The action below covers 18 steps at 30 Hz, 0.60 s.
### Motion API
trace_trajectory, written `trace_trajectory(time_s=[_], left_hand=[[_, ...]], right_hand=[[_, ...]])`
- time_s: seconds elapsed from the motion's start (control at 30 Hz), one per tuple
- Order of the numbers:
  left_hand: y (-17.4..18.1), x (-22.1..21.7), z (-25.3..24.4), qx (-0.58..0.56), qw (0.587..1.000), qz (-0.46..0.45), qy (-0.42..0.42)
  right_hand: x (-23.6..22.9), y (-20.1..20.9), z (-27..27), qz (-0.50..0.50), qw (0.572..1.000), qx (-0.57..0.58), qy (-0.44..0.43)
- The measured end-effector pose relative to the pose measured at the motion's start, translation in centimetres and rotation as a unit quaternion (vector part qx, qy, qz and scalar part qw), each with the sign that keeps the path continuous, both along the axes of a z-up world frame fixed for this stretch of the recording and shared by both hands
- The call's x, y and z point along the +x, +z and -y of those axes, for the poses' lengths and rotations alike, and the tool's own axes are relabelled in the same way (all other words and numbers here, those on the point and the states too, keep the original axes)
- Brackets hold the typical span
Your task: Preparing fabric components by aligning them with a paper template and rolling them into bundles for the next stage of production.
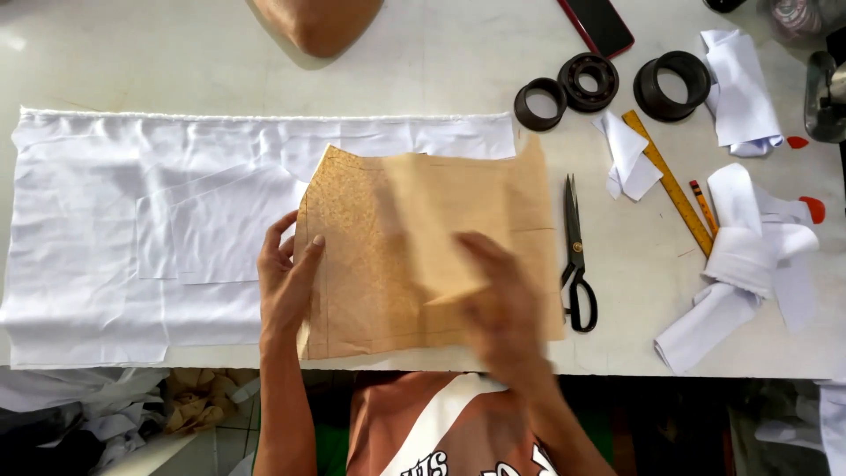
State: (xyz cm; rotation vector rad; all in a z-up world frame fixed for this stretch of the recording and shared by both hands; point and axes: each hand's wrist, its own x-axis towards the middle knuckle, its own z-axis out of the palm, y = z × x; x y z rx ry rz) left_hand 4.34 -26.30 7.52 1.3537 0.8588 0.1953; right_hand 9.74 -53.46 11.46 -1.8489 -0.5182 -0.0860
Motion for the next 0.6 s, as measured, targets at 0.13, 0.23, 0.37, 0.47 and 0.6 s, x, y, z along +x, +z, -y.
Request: trace_trajectory(time_s=[0.13, 0.23, 0.37, 0.47, 0.6], left_hand=[[-0.4, -1.2, -0.9, -0.04, 0.997, 0.072, 0.011], [-2.0, -1.9, -1.6, -0.076, 0.993, 0.09, 0.023], [-5.3, -3.3, -2.2, -0.04, 0.996, 0.084, -0.003], [-1.5, -2.4, -1.2, -0.012, 1.0, 0.023, -0.002], [-4.0, -1.9, -2.0, 0.13, 0.991, -0.01, -0.038]], right_hand=[[-1.1, -1.6, -6.0, 0.03, 0.959, -0.162, 0.229], [-0.5, -4.1, -4.9, 0.057, 0.951, -0.199, 0.228], [1.8, -4.0, 0.0, 0.05, 0.99, -0.128, -0.019], [5.1, -9.8, 6.5, -0.013, 0.967, -0.185, -0.173], [7.0, -12.2, 8.8, 0.022, 0.957, -0.219, -0.19]])
